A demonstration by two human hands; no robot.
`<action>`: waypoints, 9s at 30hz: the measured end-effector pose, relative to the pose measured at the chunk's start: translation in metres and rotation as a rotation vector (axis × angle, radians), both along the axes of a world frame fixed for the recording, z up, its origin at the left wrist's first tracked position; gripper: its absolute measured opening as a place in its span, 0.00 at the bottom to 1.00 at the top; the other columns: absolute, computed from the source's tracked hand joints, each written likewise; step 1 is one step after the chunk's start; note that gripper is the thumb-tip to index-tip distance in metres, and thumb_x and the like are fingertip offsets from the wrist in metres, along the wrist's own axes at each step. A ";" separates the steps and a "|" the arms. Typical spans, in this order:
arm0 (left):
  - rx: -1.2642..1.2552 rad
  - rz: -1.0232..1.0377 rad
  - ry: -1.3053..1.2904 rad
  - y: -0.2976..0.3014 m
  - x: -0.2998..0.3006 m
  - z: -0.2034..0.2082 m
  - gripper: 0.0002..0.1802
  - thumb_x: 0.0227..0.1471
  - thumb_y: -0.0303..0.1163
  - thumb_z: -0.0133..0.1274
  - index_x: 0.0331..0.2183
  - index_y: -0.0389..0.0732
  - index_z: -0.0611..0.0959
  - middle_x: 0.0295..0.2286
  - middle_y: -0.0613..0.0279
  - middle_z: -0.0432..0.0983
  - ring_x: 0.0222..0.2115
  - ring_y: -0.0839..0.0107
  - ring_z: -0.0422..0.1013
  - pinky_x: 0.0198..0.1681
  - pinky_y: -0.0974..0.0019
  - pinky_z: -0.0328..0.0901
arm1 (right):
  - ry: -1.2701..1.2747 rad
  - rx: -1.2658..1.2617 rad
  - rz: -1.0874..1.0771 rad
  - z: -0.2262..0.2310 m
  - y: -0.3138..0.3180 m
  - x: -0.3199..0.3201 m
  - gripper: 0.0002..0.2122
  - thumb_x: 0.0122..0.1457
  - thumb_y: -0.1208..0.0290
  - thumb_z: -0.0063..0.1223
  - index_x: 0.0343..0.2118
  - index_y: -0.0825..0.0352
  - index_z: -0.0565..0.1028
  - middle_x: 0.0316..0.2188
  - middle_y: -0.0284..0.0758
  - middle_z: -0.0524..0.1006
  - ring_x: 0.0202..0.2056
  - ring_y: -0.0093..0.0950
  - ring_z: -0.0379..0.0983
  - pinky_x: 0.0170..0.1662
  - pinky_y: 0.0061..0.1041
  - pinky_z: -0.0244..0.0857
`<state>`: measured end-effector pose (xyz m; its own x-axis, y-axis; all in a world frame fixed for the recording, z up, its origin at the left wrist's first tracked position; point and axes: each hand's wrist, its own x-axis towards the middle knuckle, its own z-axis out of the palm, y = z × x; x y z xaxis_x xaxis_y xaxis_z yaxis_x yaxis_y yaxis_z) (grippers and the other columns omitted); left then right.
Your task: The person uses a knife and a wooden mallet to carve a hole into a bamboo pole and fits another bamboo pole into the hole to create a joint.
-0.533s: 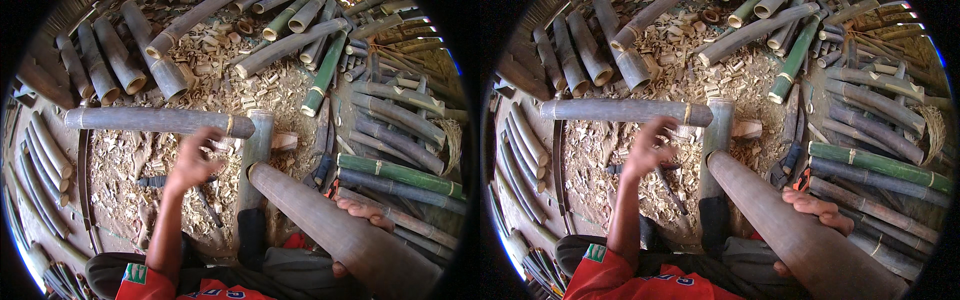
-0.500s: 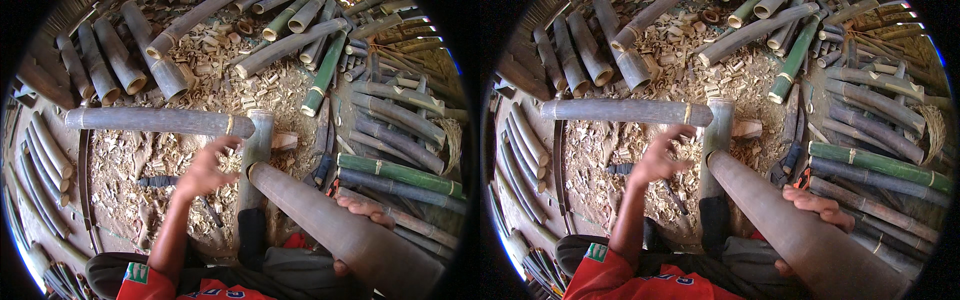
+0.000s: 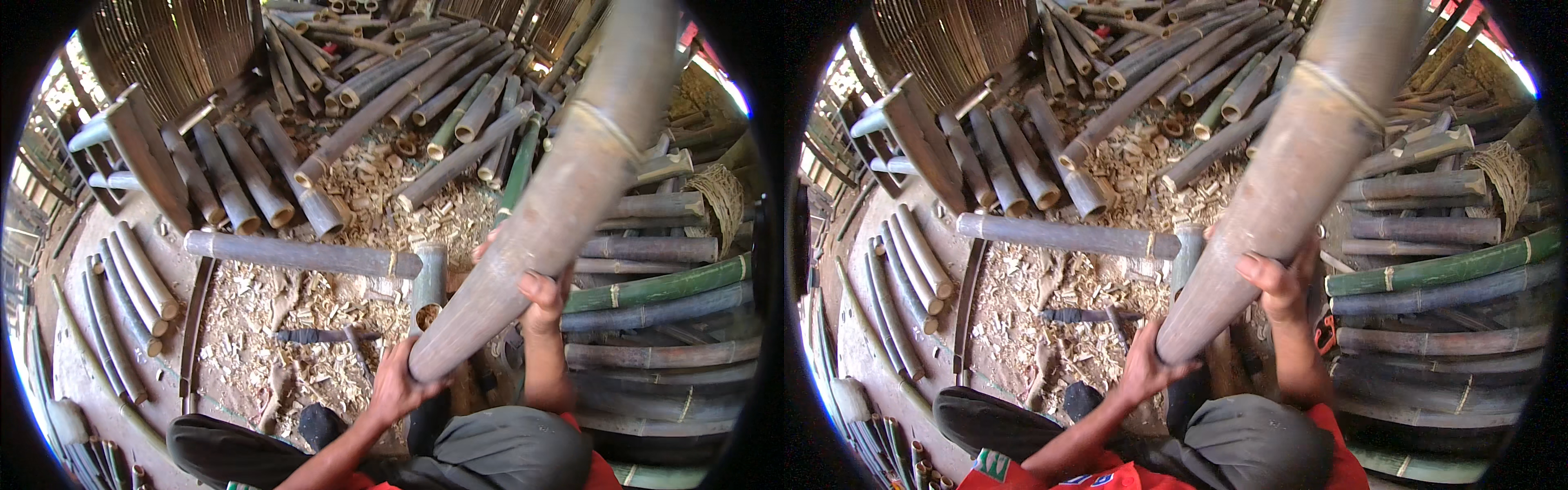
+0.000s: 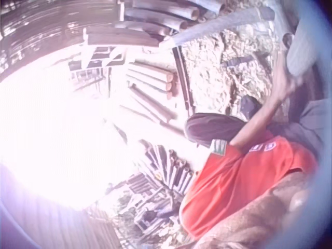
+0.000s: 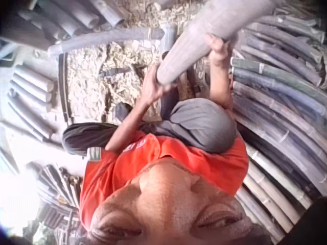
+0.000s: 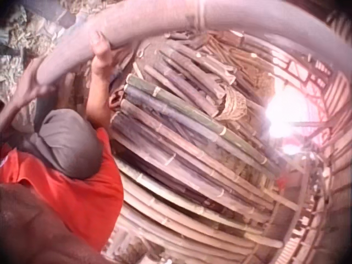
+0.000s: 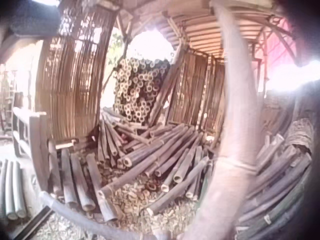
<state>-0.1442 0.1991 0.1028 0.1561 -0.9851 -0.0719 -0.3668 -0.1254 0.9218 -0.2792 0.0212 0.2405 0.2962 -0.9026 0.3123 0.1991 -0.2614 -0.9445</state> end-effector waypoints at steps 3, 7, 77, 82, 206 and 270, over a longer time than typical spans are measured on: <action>0.065 0.142 -0.093 0.077 0.000 0.001 0.48 0.34 0.47 0.75 0.53 0.33 0.73 0.43 0.40 0.76 0.47 0.46 0.72 0.53 0.50 0.67 | -0.040 0.133 0.056 0.009 0.009 0.025 0.33 0.45 0.53 0.58 0.48 0.79 0.71 0.34 0.48 0.79 0.31 0.40 0.81 0.35 0.38 0.78; 0.277 0.189 0.095 0.125 0.000 0.026 0.45 0.31 0.47 0.73 0.47 0.29 0.75 0.39 0.37 0.79 0.41 0.44 0.78 0.48 0.50 0.71 | -0.014 0.315 0.059 -0.051 -0.003 0.029 0.30 0.48 0.53 0.61 0.48 0.73 0.73 0.34 0.42 0.78 0.35 0.33 0.79 0.39 0.33 0.75; 0.081 -0.890 -0.193 -0.179 -0.090 -0.042 0.48 0.37 0.22 0.66 0.61 0.44 0.66 0.57 0.34 0.65 0.54 0.38 0.71 0.54 0.48 0.72 | 1.113 0.701 0.178 -0.207 -0.004 -0.134 0.26 0.61 0.64 0.59 0.60 0.63 0.67 0.54 0.43 0.74 0.57 0.34 0.71 0.58 0.35 0.67; 0.014 -0.573 0.003 -0.185 -0.066 -0.026 0.50 0.33 0.13 0.62 0.61 0.42 0.66 0.60 0.34 0.59 0.54 0.33 0.68 0.58 0.45 0.68 | 1.615 0.025 0.535 -0.146 -0.063 -0.088 0.20 0.60 0.59 0.56 0.54 0.60 0.74 0.47 0.46 0.79 0.47 0.44 0.77 0.51 0.42 0.71; 0.856 -0.761 -0.387 -0.085 0.035 0.056 0.27 0.45 0.32 0.61 0.40 0.22 0.70 0.29 0.32 0.79 0.35 0.38 0.79 0.41 0.43 0.73 | -0.295 1.561 0.309 -0.203 0.089 -0.039 0.15 0.68 0.60 0.49 0.44 0.68 0.77 0.37 0.39 0.82 0.36 0.31 0.82 0.36 0.36 0.81; 0.322 -0.902 -0.759 -0.127 0.086 0.063 0.12 0.42 0.29 0.58 0.31 0.33 0.81 0.23 0.47 0.81 0.29 0.51 0.81 0.32 0.51 0.74 | -0.764 1.643 0.192 -0.213 0.098 0.002 0.16 0.71 0.65 0.45 0.49 0.73 0.77 0.32 0.37 0.82 0.31 0.27 0.80 0.38 0.29 0.77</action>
